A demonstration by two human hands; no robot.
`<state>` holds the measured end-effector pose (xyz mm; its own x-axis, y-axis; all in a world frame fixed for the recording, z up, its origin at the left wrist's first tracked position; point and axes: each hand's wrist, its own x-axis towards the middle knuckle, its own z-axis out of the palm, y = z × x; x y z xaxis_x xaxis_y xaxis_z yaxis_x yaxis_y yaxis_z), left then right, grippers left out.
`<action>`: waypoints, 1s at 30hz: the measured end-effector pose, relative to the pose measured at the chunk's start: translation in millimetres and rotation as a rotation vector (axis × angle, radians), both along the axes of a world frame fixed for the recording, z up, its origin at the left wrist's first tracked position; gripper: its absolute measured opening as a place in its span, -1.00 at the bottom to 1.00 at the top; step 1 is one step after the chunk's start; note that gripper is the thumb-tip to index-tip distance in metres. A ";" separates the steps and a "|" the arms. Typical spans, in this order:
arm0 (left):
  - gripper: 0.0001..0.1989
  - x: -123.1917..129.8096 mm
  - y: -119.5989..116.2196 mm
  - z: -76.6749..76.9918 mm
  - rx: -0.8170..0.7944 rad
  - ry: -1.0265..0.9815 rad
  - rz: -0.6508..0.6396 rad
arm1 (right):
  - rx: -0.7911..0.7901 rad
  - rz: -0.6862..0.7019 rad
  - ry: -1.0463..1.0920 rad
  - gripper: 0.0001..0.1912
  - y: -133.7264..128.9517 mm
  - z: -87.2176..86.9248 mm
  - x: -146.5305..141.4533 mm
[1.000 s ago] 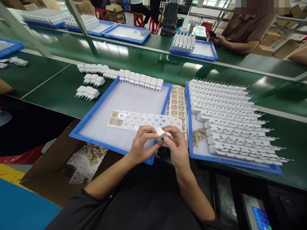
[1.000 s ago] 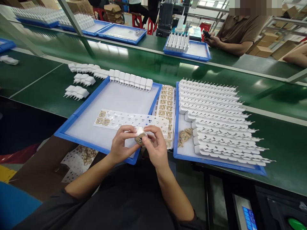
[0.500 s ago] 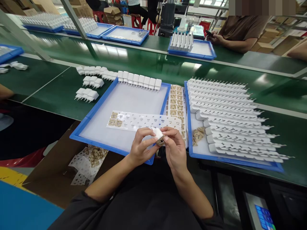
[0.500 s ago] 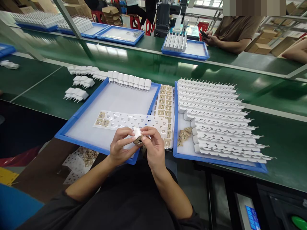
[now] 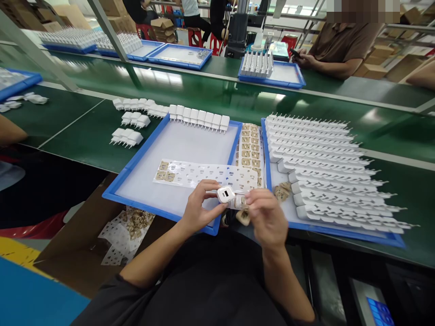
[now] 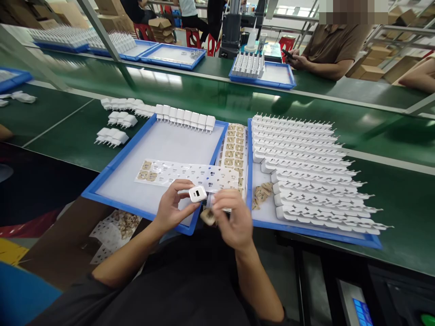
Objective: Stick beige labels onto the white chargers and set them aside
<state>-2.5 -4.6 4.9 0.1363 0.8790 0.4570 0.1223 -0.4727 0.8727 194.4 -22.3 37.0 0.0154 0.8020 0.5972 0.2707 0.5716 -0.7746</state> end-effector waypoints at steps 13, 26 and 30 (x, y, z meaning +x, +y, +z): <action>-0.63 -91.5 110.7 38.7 -0.289 0.496 0.203 | -0.022 -0.640 -0.639 -0.69 35.0 -59.2 71.4; -0.72 48.8 269.1 40.5 0.035 0.899 0.270 | -0.027 -0.554 -0.546 -0.77 28.7 -60.3 72.3; -0.71 78.4 287.7 35.7 0.051 0.984 0.318 | -0.012 -0.528 -0.555 -0.79 24.7 -60.1 72.5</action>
<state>75.9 283.1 40.5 0.2345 0.9223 0.3073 0.8964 -0.3275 0.2986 266.9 2.4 -23.1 0.0992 0.7781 0.6203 0.8567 0.2503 -0.4510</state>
